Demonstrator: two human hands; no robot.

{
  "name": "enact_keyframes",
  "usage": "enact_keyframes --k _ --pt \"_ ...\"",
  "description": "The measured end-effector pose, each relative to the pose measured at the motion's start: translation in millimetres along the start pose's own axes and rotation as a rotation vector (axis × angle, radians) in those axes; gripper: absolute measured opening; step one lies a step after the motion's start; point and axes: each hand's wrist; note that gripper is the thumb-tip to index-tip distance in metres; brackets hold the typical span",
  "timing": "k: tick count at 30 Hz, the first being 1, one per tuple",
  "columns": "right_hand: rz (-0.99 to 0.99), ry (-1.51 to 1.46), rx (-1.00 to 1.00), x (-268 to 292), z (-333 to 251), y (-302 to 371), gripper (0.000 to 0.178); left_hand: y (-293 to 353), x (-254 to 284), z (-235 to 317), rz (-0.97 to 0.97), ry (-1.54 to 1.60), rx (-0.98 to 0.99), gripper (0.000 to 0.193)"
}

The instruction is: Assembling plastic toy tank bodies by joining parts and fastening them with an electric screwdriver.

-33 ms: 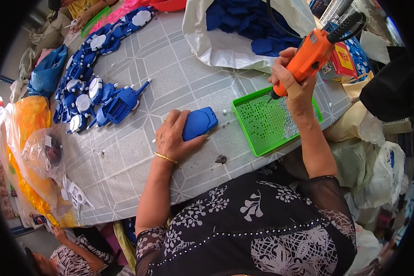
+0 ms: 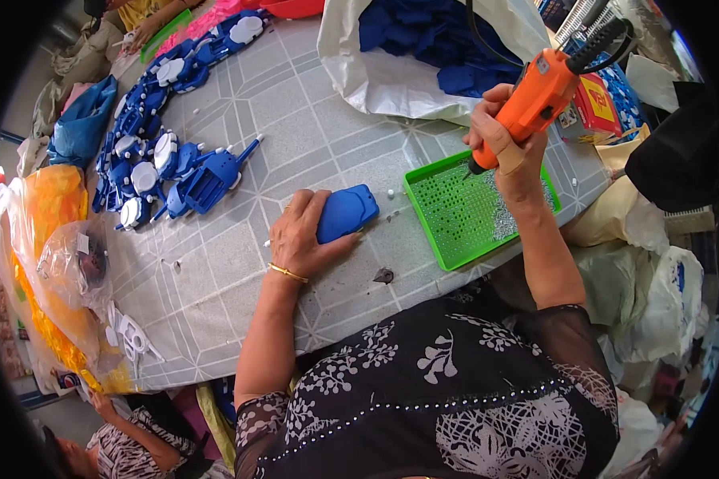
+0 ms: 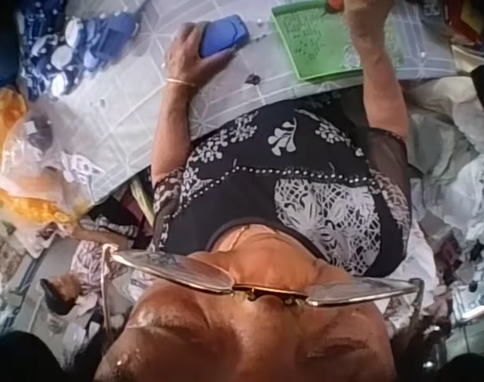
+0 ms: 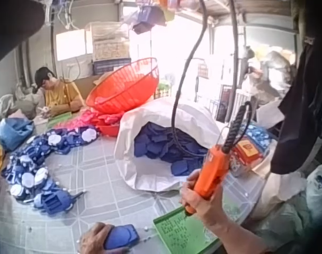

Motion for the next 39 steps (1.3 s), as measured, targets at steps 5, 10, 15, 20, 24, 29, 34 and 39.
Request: enact_keyframes --k 5,10,15,20,24,29,34,39 --pt "-0.025 -0.075 -0.062 -5.9 19.5 1.3 0.026 1.0 -0.2 -0.9 0.009 0.015 -0.003 0.069" --pt "-0.055 -0.082 -0.055 -8.6 28.5 1.2 0.023 0.4 0.0 -1.5 -0.006 0.002 0.006 0.07" --pt "-0.061 -0.153 -0.029 -10.9 35.4 -0.1 0.023 0.4 -0.4 -2.1 -0.004 0.01 0.011 0.07" --pt "-0.067 -0.145 -0.035 -11.9 38.9 -1.4 0.023 1.1 -1.3 -4.1 -0.002 0.004 0.003 0.07" --pt "-0.067 -0.14 -0.031 -11.2 40.3 -2.1 0.023 0.5 -1.0 -3.9 -0.006 0.004 0.004 0.07" --pt "-0.084 -0.164 -0.026 -11.2 41.0 0.6 0.02 1.1 -1.7 -5.9 0.001 0.01 -0.004 0.07" --pt "-0.092 -0.142 -0.014 -11.0 40.0 1.2 0.02 1.0 -1.7 -5.1 -0.011 0.007 0.008 0.07" --pt "-0.105 -0.146 -0.038 -10.2 37.2 -4.5 0.02 -0.2 -1.1 -3.8 -0.005 0.004 0.003 0.07"
Point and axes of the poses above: each hand's wrist, its own y-axis away from the middle knuckle, its own x-axis out of the back of the hand, z = x × y, and after that the axes turned 4 degrees about -x, right-handed
